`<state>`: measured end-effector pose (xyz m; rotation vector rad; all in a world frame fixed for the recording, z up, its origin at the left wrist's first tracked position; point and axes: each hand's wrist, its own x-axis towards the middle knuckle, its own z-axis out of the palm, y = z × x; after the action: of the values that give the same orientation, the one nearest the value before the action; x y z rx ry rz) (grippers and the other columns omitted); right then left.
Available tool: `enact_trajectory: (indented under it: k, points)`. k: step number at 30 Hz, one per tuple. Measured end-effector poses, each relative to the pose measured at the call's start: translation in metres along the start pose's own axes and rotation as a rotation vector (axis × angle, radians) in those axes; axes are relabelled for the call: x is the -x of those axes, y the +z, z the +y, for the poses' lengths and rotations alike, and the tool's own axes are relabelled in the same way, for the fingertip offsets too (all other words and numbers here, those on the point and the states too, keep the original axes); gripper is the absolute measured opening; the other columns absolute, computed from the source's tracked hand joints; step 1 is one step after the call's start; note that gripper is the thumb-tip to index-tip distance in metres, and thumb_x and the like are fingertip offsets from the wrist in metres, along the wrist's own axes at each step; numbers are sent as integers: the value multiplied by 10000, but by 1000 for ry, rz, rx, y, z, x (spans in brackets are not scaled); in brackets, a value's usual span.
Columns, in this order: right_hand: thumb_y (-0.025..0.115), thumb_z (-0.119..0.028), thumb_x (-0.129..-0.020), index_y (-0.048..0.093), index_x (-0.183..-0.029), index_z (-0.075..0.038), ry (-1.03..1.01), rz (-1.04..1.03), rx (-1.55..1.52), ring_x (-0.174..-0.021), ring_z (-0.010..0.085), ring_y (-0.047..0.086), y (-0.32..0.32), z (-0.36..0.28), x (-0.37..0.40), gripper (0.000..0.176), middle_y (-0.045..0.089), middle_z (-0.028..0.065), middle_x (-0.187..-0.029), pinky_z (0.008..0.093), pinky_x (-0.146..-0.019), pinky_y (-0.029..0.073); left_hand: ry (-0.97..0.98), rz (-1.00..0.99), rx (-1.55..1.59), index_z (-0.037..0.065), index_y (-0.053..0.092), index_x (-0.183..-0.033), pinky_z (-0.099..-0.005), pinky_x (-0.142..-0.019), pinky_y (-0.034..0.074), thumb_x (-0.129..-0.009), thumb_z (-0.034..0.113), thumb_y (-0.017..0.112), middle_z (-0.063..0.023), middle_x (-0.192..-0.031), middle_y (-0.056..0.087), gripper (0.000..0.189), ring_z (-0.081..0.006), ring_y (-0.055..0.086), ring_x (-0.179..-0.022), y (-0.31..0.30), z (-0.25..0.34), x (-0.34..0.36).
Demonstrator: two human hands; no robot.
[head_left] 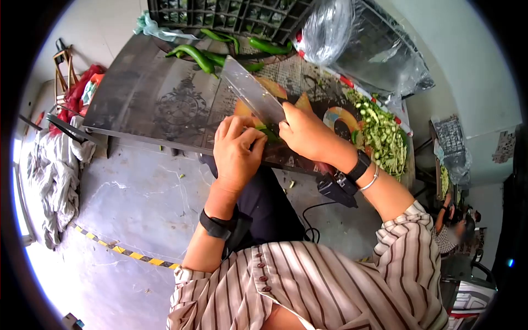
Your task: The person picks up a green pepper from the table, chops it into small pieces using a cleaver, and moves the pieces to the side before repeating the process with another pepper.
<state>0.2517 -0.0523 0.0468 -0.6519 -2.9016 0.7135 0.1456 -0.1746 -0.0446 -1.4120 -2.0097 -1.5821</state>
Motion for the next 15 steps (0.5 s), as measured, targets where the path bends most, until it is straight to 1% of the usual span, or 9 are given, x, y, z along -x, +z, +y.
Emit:
enact_trajectory:
  k: [4, 6, 7, 9, 15]
  points:
    - [542, -141, -893, 446, -877, 55, -10, 82, 46, -757, 499, 547, -6, 6, 11, 219, 551, 307, -760, 496, -656, 438, -9, 10, 19, 83, 679, -741, -372, -820, 470, -655, 74, 774, -28, -911, 598, 129, -266, 564, -969, 1, 4, 2]
    - [550, -146, -889, 457, -870, 57, 59, 78, -18, -756, 495, 575, -12, 0, 19, 224, 567, 312, -747, 497, -640, 446, -24, -28, 24, 81, 680, -742, -370, -817, 470, -656, 71, 774, -28, -915, 600, 129, -265, 565, -970, 0, 3, 2]
    - [553, -145, -887, 459, -854, 58, 20, 100, -11, -747, 486, 593, -14, -2, 23, 227, 573, 312, -735, 494, -625, 452, -21, -26, 30, 81, 680, -742, -370, -817, 470, -656, 71, 774, -28, -915, 600, 129, -265, 565, -970, 1, 2, 3]
    - [554, -139, -886, 452, -838, 57, 34, 76, 4, -734, 487, 582, -14, -6, 35, 227, 564, 311, -726, 494, -625, 451, -12, 0, 27, 95, 656, -727, -374, -847, 456, -664, 82, 755, -8, -940, 603, 118, -253, 567, -965, 4, 2, 3]
    - [544, -140, -896, 444, -857, 63, 48, -6, 28, -733, 491, 569, -8, -6, 38, 229, 563, 308, -733, 510, -635, 441, -16, -7, 23, 90, 657, -730, -379, -862, 450, -663, 80, 754, -9, -939, 604, 118, -252, 564, -976, 2, 3, 2]
